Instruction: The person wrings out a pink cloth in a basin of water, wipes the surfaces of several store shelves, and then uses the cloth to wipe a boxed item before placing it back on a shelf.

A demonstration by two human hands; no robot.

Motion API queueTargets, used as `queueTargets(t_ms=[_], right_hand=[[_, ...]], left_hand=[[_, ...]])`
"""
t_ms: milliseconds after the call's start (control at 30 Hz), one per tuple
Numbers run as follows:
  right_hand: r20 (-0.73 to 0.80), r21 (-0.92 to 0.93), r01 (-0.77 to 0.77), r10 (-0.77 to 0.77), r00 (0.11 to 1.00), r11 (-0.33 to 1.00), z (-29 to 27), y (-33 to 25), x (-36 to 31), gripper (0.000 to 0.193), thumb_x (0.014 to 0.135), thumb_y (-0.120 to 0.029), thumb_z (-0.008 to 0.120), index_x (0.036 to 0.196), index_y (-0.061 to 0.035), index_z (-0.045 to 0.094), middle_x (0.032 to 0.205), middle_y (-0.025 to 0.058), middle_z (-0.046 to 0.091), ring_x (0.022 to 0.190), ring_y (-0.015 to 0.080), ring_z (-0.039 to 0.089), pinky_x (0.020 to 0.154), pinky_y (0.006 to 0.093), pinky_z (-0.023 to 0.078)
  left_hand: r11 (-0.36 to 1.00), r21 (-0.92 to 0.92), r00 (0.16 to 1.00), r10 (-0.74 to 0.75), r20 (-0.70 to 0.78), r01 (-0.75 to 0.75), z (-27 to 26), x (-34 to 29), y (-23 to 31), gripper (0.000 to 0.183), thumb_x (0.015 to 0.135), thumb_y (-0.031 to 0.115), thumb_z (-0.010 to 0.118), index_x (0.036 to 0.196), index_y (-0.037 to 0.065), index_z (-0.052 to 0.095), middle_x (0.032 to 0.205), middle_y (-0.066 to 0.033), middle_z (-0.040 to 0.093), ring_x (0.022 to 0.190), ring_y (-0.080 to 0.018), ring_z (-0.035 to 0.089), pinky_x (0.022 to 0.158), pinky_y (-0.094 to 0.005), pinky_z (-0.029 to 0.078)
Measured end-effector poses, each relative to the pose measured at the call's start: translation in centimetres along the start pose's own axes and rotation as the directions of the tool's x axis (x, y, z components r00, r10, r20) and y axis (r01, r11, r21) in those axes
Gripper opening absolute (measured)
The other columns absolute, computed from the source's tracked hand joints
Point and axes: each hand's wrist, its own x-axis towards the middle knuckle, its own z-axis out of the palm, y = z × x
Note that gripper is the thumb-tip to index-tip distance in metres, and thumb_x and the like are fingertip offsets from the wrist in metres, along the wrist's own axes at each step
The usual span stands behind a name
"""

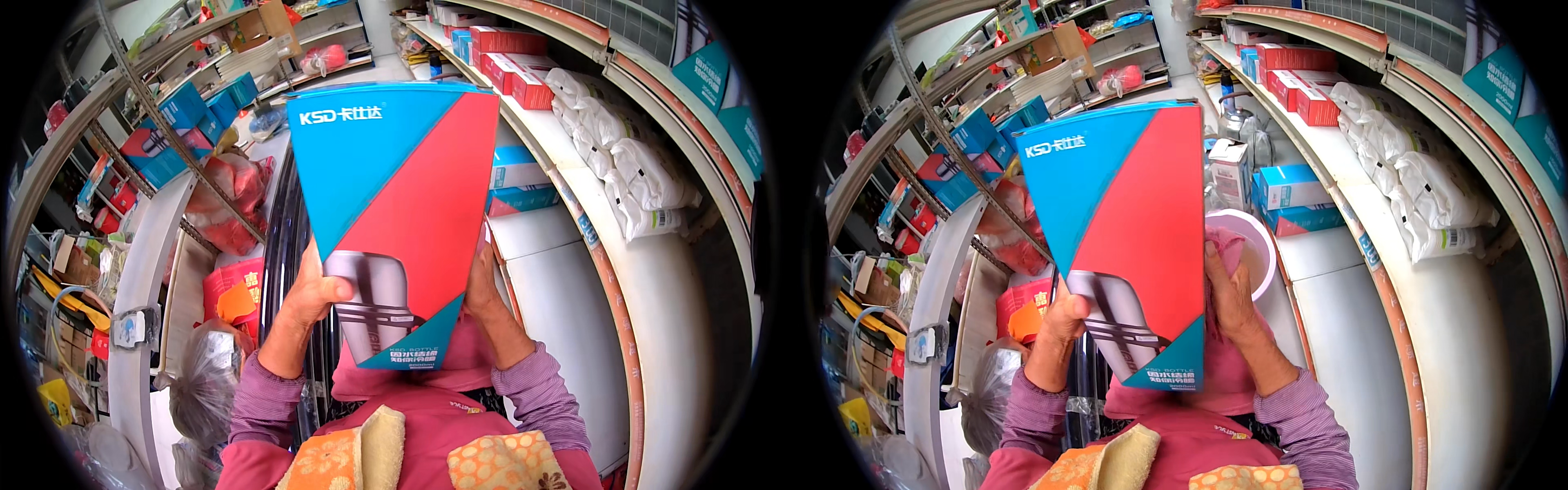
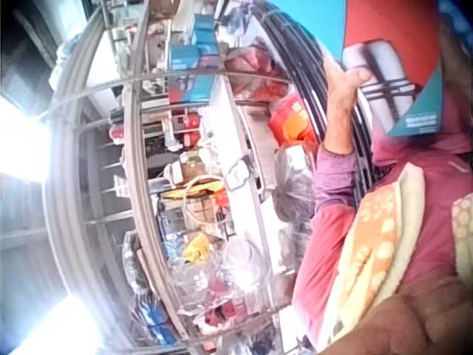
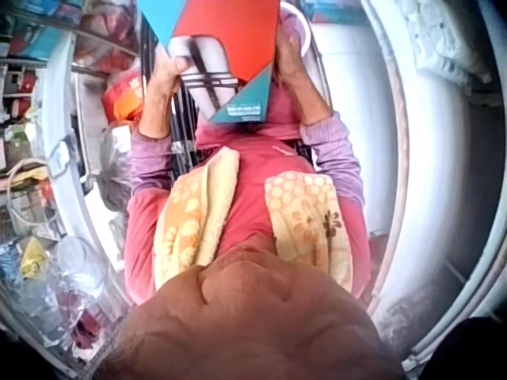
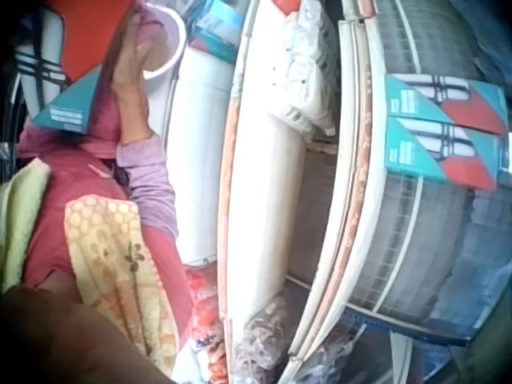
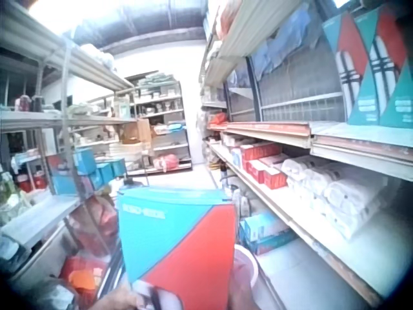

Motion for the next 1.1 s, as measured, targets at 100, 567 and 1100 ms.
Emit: queueTargets(t_ms=[100, 567, 1100], right_hand=[[-0.055, -0.053, 0.039, -0.042, 0.998, 0.998, -0.8, 1.4, 0.5, 0.037, 0.098, -0.028, 0.047, 0.115, 0.0026, 0.058, 0.108, 0.0096, 0.062, 0.102, 0.0170, 0.057, 0.086, 0.0316, 0.044], [0.339, -0.469, 0.754, -0.694, 0.635, 0.461, 3.0, -9.7, 3.0, 0.048, 0.078, -0.014, 0.065, 0.124, -0.0027, 0.056, 0.140, 0.0331, 0.029, 0.129, 0.0450, 0.037, 0.103, 0.0472, 0.036], [0.007, -0.666, 0.673, -0.899, 0.437, 0.322, -0.2, -14.4, 1.9, 0.038, 0.079, -0.007, 0.063, 0.116, 0.0008, 0.058, 0.110, 0.0156, 0.061, 0.100, 0.0292, 0.061, 0.084, 0.0390, 0.050]], left_hand=[[0.998, -0.016, 0.996, 0.054, -0.074, -0.055, 1.7, 0.8, 0.2, 0.078, 0.056, 0.014, 0.075, 0.127, -0.001, 0.044, 0.115, -0.0116, 0.056, 0.103, -0.0202, 0.055, 0.090, -0.0318, 0.044], [0.983, -0.028, 0.977, 0.175, -0.125, -0.180, 2.1, -0.2, -0.5, 0.078, 0.054, 0.017, 0.075, 0.124, -0.004, 0.047, 0.112, -0.0117, 0.058, 0.101, -0.0205, 0.056, 0.089, -0.0307, 0.044], [0.972, -0.102, 0.977, 0.204, -0.057, -0.209, 2.4, -0.1, -0.4, 0.086, 0.057, 0.011, 0.075, 0.133, -0.005, 0.040, 0.124, -0.0128, 0.052, 0.111, -0.0207, 0.052, 0.095, -0.0302, 0.041]])
